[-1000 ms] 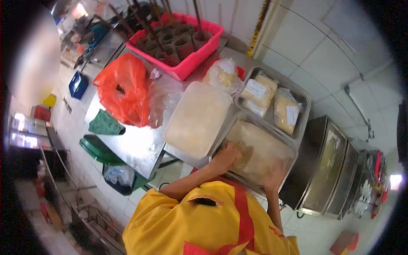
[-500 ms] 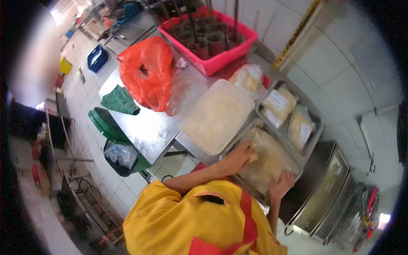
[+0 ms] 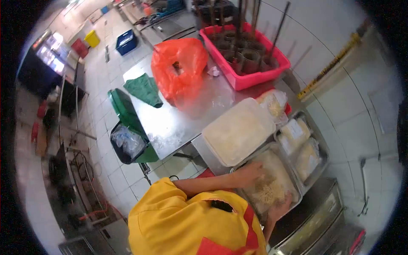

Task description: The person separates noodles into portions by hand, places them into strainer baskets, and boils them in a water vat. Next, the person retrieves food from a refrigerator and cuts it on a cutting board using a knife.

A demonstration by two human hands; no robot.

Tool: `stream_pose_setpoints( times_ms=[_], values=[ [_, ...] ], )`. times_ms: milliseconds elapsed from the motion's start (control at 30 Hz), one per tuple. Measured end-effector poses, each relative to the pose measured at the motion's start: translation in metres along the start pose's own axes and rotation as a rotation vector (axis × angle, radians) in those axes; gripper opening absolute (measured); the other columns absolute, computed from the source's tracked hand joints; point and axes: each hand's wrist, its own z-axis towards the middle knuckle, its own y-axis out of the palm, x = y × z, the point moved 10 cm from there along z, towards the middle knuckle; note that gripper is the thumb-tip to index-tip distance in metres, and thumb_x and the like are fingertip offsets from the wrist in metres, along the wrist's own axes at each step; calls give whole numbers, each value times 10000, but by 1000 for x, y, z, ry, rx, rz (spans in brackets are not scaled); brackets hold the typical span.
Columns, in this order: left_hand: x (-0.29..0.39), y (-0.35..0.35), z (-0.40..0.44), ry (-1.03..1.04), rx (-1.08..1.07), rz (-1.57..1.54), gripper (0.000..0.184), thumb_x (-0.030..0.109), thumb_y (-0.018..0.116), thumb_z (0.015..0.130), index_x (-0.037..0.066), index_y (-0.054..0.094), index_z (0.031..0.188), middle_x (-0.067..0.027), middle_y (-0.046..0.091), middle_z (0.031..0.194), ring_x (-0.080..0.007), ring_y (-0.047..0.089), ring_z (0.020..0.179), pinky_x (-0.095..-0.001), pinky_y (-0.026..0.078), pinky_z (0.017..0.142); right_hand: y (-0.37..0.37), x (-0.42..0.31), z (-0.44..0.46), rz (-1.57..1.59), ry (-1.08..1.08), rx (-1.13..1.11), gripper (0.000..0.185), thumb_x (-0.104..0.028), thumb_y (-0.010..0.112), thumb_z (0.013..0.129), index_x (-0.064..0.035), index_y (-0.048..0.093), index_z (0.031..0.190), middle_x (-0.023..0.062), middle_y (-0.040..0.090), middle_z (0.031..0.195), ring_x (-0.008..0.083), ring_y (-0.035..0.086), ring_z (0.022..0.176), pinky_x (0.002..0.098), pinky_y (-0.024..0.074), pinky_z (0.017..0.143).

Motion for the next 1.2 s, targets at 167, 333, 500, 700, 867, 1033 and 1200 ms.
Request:
stream_pose_setpoints(
  times_ms=[167, 333, 500, 700, 867, 1033, 1200],
  values=[
    [22, -20, -5, 198, 135, 52, 436, 44, 605, 714, 43, 457, 1124, -219, 372, 1165, -395, 425, 1076, -419, 401, 892, 2, 35, -29, 9, 142, 291, 489, -255, 550, 846, 46, 464, 1222, 245, 494, 1208, 389, 481, 1103, 441, 382, 944],
    [10, -17, -9, 91, 77, 122, 495, 50, 620, 695, 47, 438, 1155, -207, 380, 1129, -389, 422, 1074, -420, 392, 884, -51, -5, -8, 154, 243, 407, 523, -127, 616, 808, 49, 409, 1255, 246, 457, 1241, 392, 467, 1121, 440, 354, 982],
    [23, -33, -2, 71, 115, 52, 352, 156, 530, 758, 52, 565, 1092, -148, 547, 1038, -337, 484, 994, -441, 361, 915, -15, -11, 1, 97, 48, 274, 513, -296, 566, 877, 38, 401, 1228, 202, 457, 1212, 336, 446, 1141, 453, 346, 975],
    [33, -37, 3, 75, 21, 78, 294, 203, 528, 760, 60, 609, 1004, -134, 581, 882, -320, 499, 969, -427, 371, 890, -14, 16, -30, 129, 14, 554, 593, -477, 503, 876, -11, 428, 1236, 169, 470, 1195, 371, 431, 1144, 486, 342, 949],
    [1, -5, 0, -6, -61, 122, 503, 44, 596, 731, 50, 402, 1196, -212, 379, 1158, -383, 425, 1090, -424, 396, 905, -64, -23, -13, -170, -119, 501, 771, -541, 623, 757, -45, 393, 1301, 216, 424, 1248, 402, 373, 1192, 524, 305, 979],
    [-4, 4, 1, -2, -107, 100, 495, 29, 604, 705, 23, 414, 1162, -214, 383, 1157, -379, 426, 1097, -415, 400, 900, -31, -13, 1, -83, 100, 301, 528, -304, 661, 810, 30, 445, 1157, 206, 478, 1160, 373, 462, 1092, 484, 363, 949],
    [-2, 0, -2, 92, -2, 152, 484, 33, 608, 701, 21, 425, 1149, -211, 389, 1136, -378, 433, 1075, -422, 406, 875, -78, -25, -35, -145, -45, 771, 639, -322, 674, 793, 57, 398, 1227, 244, 439, 1184, 365, 412, 1158, 456, 334, 981]
  ],
)
